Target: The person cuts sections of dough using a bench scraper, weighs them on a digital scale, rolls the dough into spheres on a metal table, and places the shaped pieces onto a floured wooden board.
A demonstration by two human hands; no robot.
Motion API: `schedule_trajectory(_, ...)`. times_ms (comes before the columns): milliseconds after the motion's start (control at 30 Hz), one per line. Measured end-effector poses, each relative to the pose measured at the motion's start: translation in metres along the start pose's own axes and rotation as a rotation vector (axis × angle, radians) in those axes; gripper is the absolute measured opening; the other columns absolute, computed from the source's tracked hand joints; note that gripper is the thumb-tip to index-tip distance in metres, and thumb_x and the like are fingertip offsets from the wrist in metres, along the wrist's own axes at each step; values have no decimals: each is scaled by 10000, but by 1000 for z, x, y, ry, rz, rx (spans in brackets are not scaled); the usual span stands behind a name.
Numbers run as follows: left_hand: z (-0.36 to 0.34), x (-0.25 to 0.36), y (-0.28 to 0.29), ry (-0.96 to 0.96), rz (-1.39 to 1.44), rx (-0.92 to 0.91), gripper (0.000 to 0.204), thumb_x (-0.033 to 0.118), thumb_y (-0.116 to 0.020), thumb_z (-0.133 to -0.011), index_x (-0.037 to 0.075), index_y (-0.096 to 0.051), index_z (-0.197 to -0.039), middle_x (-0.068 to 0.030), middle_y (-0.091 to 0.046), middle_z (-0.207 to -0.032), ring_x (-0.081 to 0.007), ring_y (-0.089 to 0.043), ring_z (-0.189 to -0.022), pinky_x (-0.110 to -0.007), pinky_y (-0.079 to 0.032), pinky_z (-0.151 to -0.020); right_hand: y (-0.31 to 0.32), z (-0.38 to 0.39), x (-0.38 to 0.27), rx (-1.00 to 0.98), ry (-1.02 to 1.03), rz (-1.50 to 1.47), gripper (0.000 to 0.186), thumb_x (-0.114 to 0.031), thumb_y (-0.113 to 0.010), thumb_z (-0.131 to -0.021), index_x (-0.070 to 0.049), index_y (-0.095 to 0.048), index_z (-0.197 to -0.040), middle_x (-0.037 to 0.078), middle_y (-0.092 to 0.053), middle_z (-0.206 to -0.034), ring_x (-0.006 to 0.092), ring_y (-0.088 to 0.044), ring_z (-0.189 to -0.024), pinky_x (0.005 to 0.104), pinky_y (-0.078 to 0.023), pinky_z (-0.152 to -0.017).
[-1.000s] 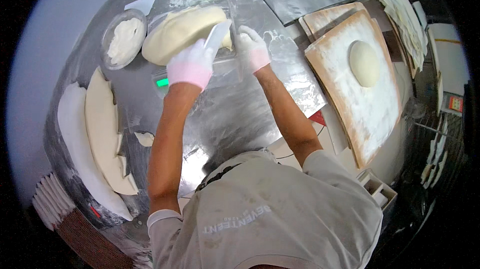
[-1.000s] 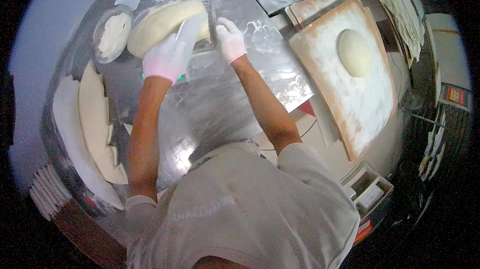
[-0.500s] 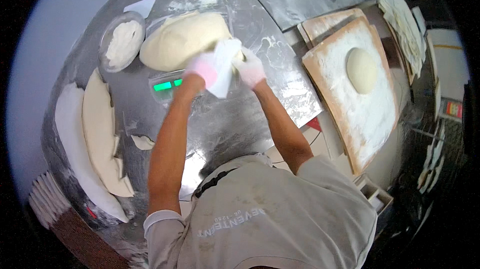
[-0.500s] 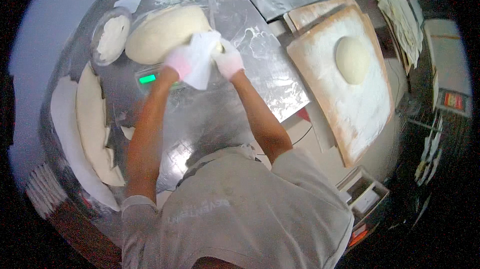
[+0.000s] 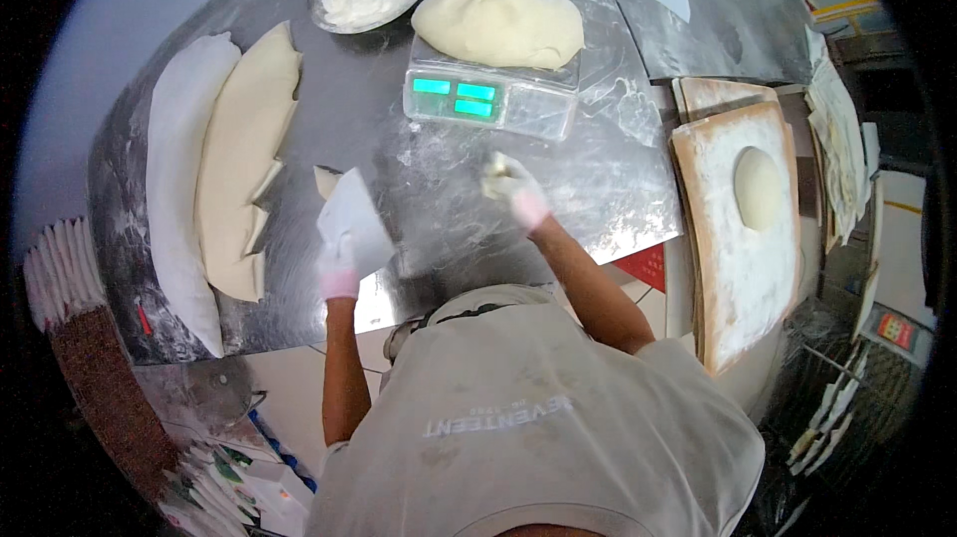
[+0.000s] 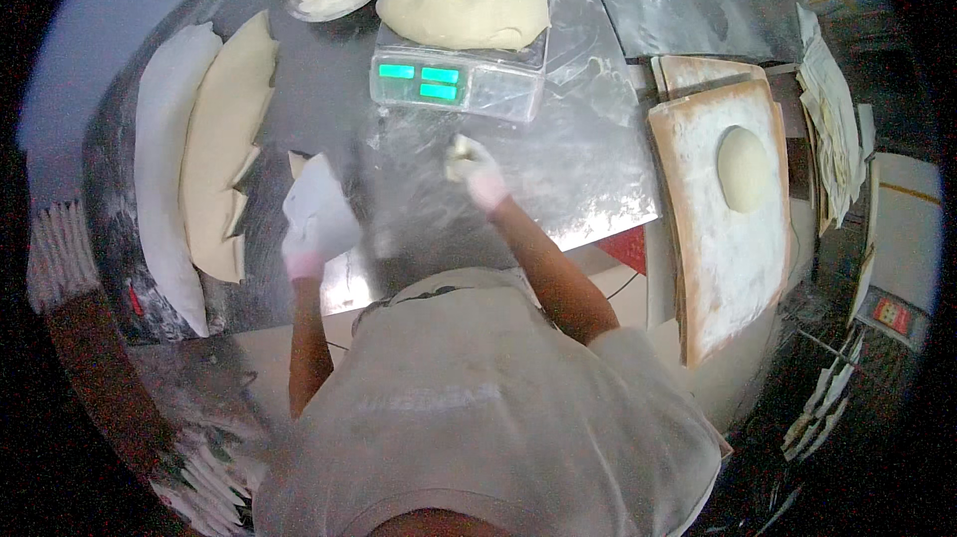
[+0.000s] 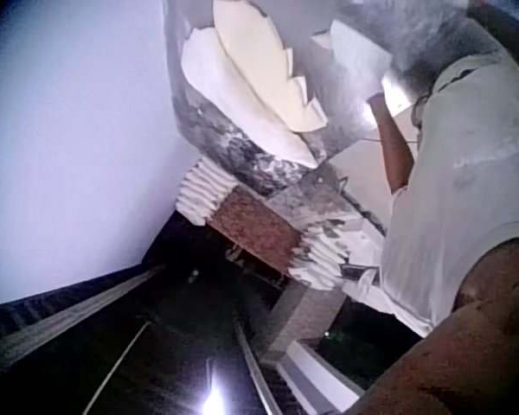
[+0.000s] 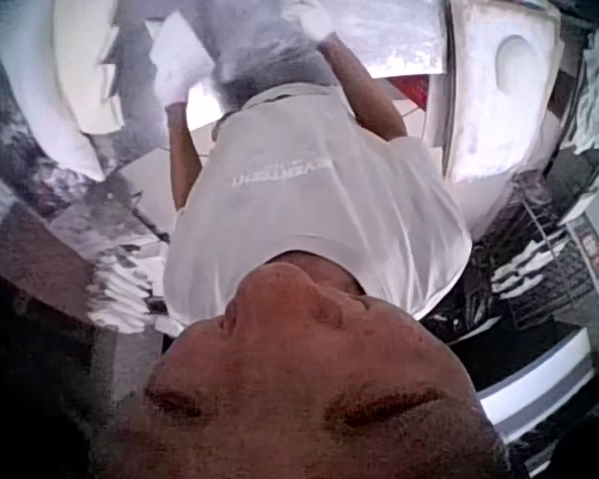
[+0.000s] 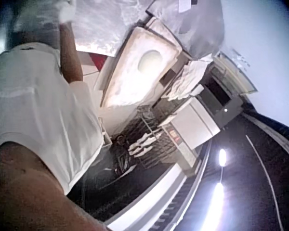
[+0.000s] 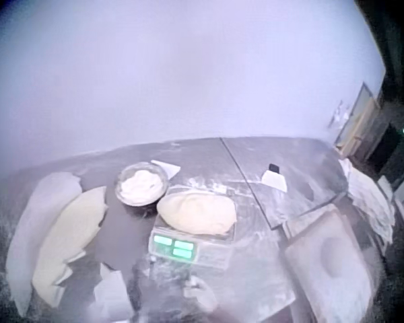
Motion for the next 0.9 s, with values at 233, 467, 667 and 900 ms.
schedule_trajectory(233,26,-59,43,-245,-586,83,339,147,-497,-876,49,-599,-1184,-202,-650,-924,-391,-613,-814,-452,-482,-751,-153,-32,32,-296,275,454,386,-78,-577,-871,-34,-511,-1249,66,-590,-1077,167,-553,-1007,286,-408,-944)
schedule_trajectory(467,65,-74,-26,-589,-540,-156,363,50,-498,-785,110,-619,-1122,-156,-612,-959,-350,-587,-892,-452,-468,-738,-85,17,71,23,297,603,389,-134,-576,-900,-7,-539,-1265,108,-621,-1155,159,-572,-1058,274,-453,-907)
schedule_trajectory(667,-58,-69,-32,-456,-858,96,405,95,-547,-757,145,-583,-1158,-77,-588,-906,-284,-569,-843,-415,-460,-691,-45,75,40,165,3,405,389,-178,-560,-903,12,-563,-1243,101,-647,-1103,161,-594,-1007,280,-467,-890)
schedule_trajectory(900,-10,-16,-17,-795,-575,-22,350,58,-534,-759,97,-594,-1102,-115,-610,-940,-306,-587,-881,-437,-471,-744,72,87,41,366,233,443,476,-173,-534,-871,85,-497,-1270,157,-587,-1197,200,-564,-1068,297,-456,-905)
Point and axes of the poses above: each hand's wrist, its own z-axis away from the middle knuckle, its own y-axis out of the back of the hand, x = y × z, the point moved 4 cm from there along -z, towards the middle knuckle
